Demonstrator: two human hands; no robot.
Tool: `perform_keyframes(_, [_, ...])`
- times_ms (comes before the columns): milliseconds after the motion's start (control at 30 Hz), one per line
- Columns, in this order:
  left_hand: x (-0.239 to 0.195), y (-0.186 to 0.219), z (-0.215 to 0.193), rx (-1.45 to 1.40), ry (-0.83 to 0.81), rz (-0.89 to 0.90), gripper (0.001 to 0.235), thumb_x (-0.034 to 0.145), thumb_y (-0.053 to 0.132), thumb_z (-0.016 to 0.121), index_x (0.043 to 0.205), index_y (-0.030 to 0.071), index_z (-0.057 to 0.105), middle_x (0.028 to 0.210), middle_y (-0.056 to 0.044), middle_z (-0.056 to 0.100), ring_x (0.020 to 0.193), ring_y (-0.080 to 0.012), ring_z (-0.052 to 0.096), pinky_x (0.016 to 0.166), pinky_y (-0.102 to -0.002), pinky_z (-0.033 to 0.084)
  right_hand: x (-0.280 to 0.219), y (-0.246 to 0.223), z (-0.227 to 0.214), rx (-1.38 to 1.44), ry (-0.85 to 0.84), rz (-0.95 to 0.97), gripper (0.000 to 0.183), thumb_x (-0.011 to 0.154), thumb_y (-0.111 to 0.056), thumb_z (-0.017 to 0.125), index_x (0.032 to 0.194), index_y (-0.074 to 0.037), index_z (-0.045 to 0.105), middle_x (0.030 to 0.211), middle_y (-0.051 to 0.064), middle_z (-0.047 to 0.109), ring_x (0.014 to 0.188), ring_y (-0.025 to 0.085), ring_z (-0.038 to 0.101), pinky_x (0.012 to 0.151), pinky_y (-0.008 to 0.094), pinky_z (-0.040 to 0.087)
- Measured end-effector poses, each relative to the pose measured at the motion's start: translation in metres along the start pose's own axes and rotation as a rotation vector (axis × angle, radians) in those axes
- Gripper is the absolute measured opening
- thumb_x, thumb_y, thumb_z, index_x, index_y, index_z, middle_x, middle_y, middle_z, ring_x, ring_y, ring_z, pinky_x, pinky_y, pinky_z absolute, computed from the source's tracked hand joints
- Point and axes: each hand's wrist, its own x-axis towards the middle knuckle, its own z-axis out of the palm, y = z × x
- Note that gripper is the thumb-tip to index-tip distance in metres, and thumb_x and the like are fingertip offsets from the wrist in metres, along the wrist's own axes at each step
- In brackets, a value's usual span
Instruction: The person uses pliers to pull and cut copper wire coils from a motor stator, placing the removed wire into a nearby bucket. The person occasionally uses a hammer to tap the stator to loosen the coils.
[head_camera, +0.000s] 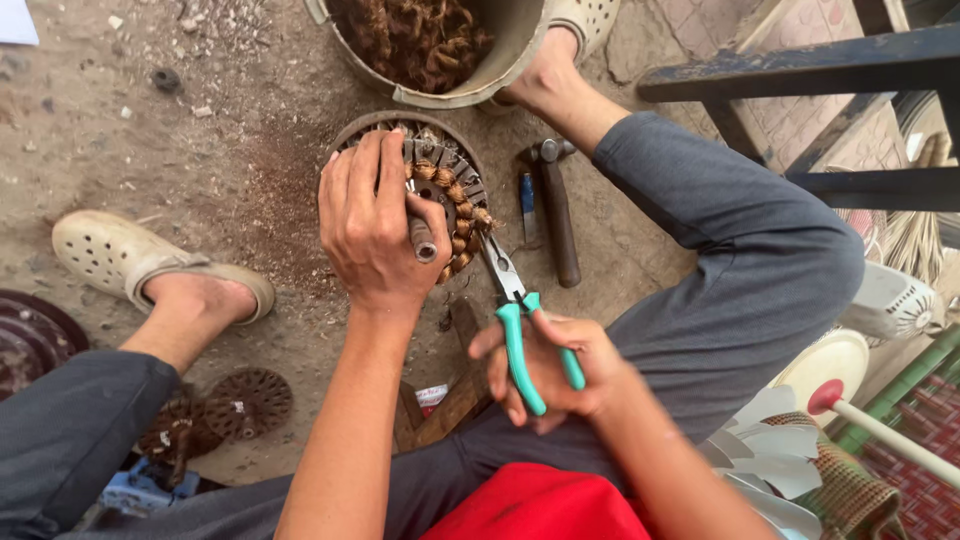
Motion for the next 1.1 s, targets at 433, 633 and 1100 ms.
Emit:
perform_keyframes(433, [-0.007,-0.010,0.019,0.076,0.057,0.013,0.047,0.081,0.000,0.060,0.127,-0.006,0.067,0.126,-0.022,0.068,0.118,-0.0358,0.066,0.115,-0.052,0.048,-0.015,-0.046,0.007,-2.136,0.976,-0.348,0.087,0.091,-0.010,0.066,0.155,0.013,0.013,0.151,0.039,0.031,0.142,0.050,0.033,0.118,0.050,0.029])
perform_keyframes(633, [-0.011,-0.015,0.023,0.060,0.088,0.025,0.046,0.080,0.000,0.060,0.126,-0.007,0.068,0.124,-0.024,0.070,0.116,-0.0373,0.068,0.113,-0.052,0.049,-0.009,-0.042,-0.012,-2.273,0.991,-0.486,0.090,0.088,-0.005,0.067,0.156,0.014,0.012,0.155,0.041,0.023,0.148,0.054,0.023,0.124,0.053,0.021])
perform_keyframes(1100, [-0.009,-0.014,0.025,0.056,0.115,0.016,0.047,0.079,0.002,0.055,0.123,-0.007,0.069,0.121,-0.023,0.070,0.112,-0.0371,0.069,0.111,-0.054,0.051,0.018,-0.035,0.023,-2.325,1.168,-0.370,0.064,0.084,-0.005,0.067,0.144,-0.003,0.047,0.141,0.024,0.049,0.136,0.042,0.044,0.107,0.048,0.043])
